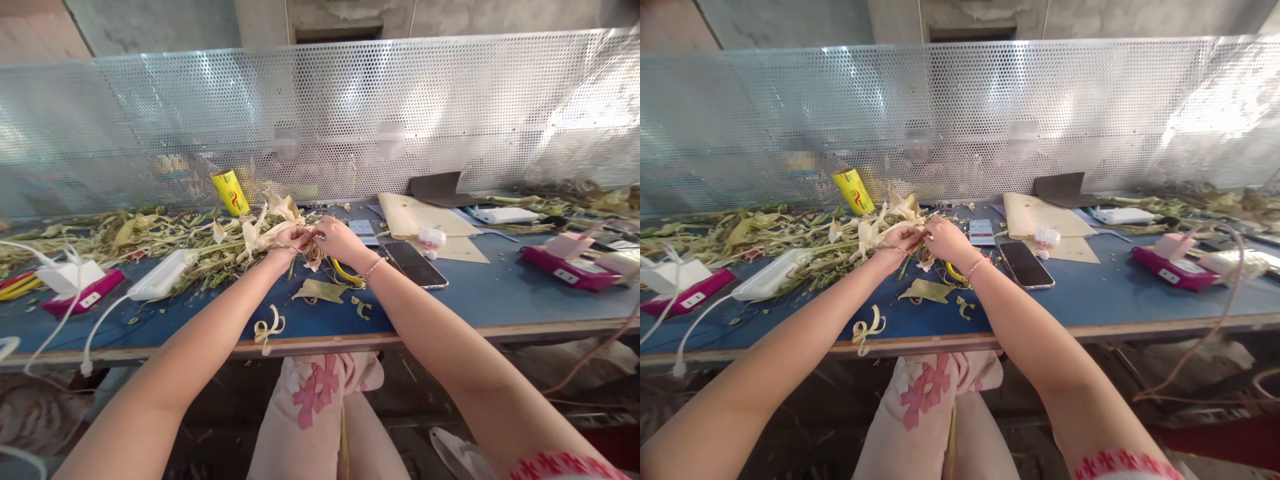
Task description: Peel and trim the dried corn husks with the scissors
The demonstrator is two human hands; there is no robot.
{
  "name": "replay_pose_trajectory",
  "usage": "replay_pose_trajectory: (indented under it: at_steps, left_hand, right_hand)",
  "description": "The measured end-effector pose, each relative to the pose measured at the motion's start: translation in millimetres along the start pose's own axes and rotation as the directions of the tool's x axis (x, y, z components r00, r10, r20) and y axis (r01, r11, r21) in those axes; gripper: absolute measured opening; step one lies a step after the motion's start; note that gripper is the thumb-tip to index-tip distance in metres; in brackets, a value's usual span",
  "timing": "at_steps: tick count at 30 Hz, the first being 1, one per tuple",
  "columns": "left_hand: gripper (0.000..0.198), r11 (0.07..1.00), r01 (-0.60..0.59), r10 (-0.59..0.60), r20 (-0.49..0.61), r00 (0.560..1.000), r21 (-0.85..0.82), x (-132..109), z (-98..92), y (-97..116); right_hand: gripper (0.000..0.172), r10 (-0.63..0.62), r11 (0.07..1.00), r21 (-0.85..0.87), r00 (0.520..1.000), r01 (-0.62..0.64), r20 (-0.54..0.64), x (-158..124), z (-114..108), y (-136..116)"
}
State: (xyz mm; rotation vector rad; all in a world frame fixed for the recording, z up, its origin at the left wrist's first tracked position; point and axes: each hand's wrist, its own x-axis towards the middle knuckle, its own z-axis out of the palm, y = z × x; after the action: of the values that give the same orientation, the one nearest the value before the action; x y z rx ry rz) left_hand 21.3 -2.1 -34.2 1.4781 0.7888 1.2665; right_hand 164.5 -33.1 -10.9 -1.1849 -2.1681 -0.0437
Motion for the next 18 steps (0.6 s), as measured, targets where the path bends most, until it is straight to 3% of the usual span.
replay_pose_trajectory:
  at_steps: [7,18]
  left_hand:
    - [0.032,1.000,-0.023,0.023,-0.026,0.999,0.004,1.5,0.8,-1.8]
    - [0.016,0.995,-0.016,0.028,-0.124,0.992,0.098,-2.8,3.3,1.5]
  right_hand:
    - [0.017,0.007,1.000,-0.018,1.000,-0.007,0.011,1.4,2.9,2.1]
    - [0.014,0.013,0.999,0.049,0.999,-0.010,-0.053,2.6,6.7,6.5]
